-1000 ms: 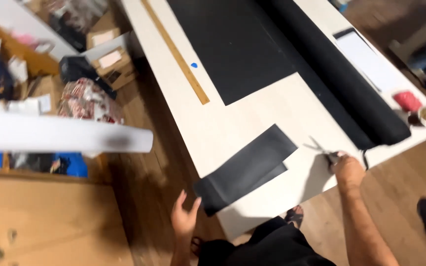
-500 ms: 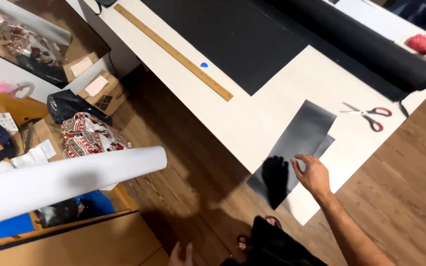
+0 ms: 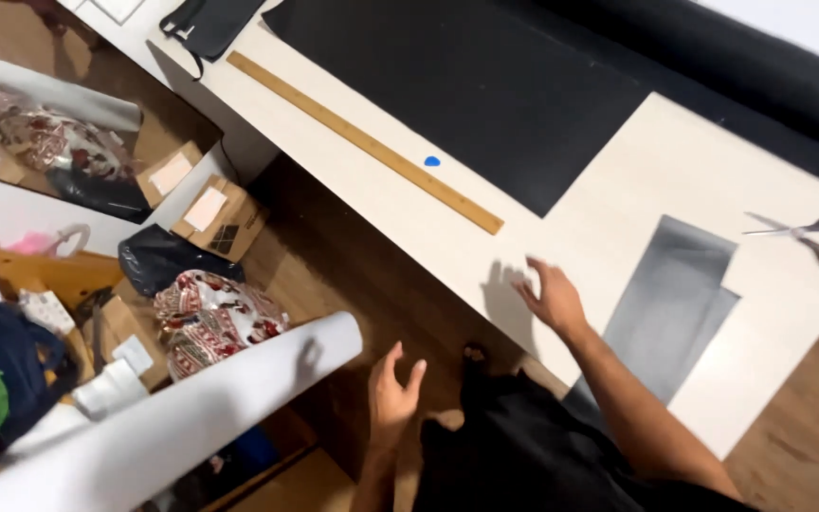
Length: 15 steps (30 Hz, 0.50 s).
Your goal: Measuring, marking, and cutting a piece of black leather material on a workshop table.
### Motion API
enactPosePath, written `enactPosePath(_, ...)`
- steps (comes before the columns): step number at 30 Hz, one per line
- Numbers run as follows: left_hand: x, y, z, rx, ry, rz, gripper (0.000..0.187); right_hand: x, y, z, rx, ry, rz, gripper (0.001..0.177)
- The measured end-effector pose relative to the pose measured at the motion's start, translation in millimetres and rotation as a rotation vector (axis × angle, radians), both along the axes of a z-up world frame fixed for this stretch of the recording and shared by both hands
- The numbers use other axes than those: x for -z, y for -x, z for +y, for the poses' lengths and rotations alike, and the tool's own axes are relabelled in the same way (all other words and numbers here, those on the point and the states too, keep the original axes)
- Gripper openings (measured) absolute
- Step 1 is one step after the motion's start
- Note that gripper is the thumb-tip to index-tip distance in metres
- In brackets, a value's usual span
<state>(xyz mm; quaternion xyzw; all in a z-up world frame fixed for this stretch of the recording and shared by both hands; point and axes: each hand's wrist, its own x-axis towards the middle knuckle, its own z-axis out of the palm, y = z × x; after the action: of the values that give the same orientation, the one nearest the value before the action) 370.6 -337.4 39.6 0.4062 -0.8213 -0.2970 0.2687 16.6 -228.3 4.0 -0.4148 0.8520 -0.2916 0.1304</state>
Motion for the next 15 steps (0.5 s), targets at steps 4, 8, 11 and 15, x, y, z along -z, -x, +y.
enactPosePath(4, -25.1, 28.4, -116.9, 0.148, -0.021, -0.211, 0.065, 25.3, 29.3, -84.6, 0.105, -0.079, -0.124, 0.063)
enactPosePath(8, -32.5, 96.8, -257.8, 0.405, 0.095, -0.423, 0.079, 50.7, 38.5, -126.9, 0.070, -0.172, 0.171, 0.079)
enactPosePath(11, 4.9, 157.5, -377.8, 0.564, 0.321, -0.515, 0.066, 46.6, 33.2, -161.6, 0.035, -0.256, 0.265, 0.080)
enactPosePath(15, 44.4, 235.3, -542.0, 0.755, 0.725, -0.705, 0.042, 62.9, 28.0, -174.2, -0.088, -0.374, 0.386, 0.054)
